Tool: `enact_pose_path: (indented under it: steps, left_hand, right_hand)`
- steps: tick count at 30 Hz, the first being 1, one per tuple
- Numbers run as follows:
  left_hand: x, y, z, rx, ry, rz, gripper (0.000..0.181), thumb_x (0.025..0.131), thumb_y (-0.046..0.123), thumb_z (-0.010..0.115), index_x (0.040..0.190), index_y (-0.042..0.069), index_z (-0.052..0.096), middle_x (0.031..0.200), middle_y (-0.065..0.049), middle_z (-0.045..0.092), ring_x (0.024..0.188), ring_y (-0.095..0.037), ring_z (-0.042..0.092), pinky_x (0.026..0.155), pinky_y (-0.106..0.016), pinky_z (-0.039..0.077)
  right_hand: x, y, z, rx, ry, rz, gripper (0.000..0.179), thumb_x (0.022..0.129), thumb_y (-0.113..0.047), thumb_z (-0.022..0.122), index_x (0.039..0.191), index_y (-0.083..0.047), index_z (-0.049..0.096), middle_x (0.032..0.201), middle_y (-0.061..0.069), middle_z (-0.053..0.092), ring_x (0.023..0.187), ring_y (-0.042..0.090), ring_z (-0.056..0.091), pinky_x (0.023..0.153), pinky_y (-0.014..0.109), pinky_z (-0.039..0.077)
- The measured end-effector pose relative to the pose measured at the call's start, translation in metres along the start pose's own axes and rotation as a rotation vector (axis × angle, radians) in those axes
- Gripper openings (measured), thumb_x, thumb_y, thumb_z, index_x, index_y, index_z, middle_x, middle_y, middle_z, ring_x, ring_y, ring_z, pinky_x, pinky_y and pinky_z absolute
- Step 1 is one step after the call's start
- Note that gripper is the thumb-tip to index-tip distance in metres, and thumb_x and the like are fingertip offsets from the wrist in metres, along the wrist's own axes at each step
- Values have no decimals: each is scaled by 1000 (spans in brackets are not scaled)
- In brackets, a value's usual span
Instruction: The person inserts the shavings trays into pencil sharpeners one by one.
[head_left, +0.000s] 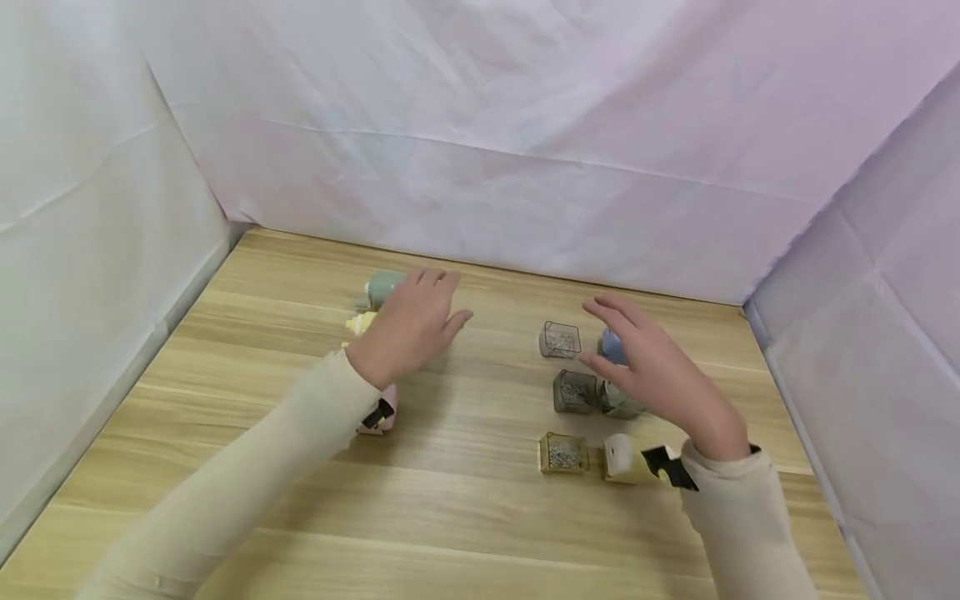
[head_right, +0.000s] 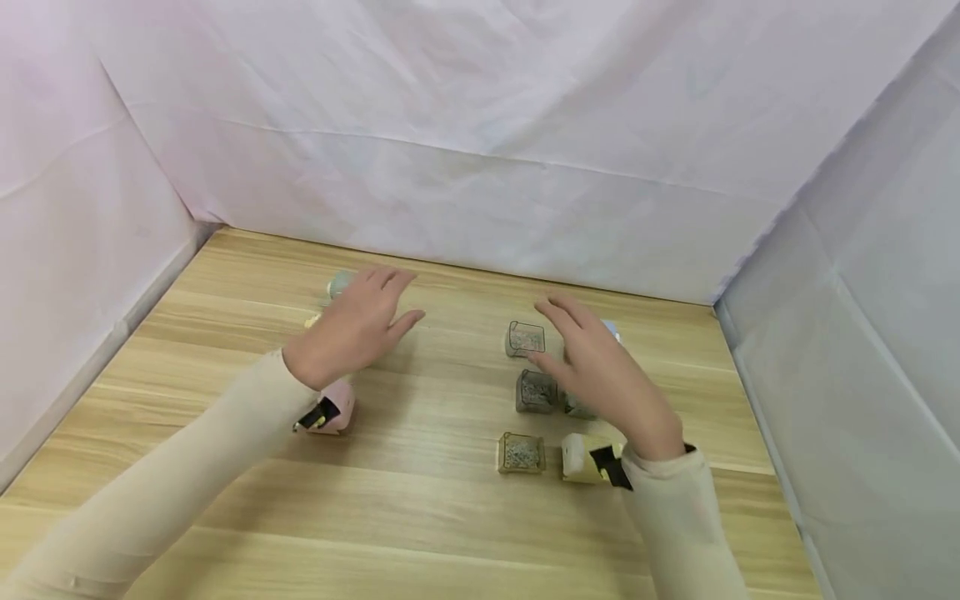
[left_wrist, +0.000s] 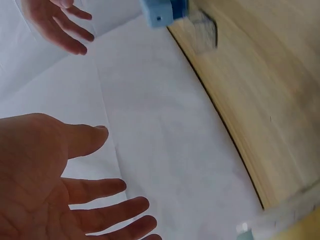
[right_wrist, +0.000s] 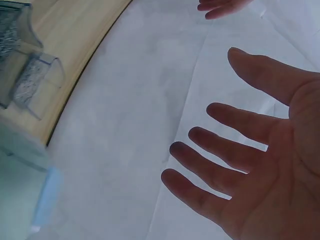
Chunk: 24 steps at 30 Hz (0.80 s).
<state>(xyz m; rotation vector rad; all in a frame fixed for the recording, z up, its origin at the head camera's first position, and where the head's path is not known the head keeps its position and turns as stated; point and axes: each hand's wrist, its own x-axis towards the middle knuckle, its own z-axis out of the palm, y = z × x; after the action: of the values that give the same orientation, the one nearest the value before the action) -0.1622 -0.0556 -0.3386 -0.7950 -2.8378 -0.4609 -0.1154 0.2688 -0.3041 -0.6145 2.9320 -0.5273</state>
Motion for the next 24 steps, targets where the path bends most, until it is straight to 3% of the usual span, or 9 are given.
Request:
enact_pose_path:
  steps: [4,11,18,24]
  left_hand:
    - [-5,19,12,-25,39,43,56,110,30,64,149,-10,54,141,-28,66,135,-45,61,117,-53,50]
    - [-12,50,28,-139,-1,59,57,111,34,62,150,-7,53,145,-25,64,137,-40,59,120,-49,49]
    - [-21,74,48,-228,-12,133,57,109,31,66,149,-7,54,144,-23,65,137,-38,61,119,-47,51]
    - [-28,97,70,-274,-156,134,69,106,37,71,156,-5,49,154,-20,59,144,-34,57,122,-42,48]
  right_hand:
    - [-23,7,5,18,21,30,68,107,-28,70,164,-3,41,170,23,37,157,48,34,123,70,34]
    - [-56,22,8,33,72,59,68,105,-30,73,161,-1,45,165,25,43,151,51,40,115,74,39]
    - [-78,35,13,-18,129,47,66,101,-25,78,156,0,51,155,26,54,141,51,51,109,72,45]
    - [-84,38,23,-20,99,63,66,99,-23,81,154,0,53,154,30,55,138,55,54,109,74,45]
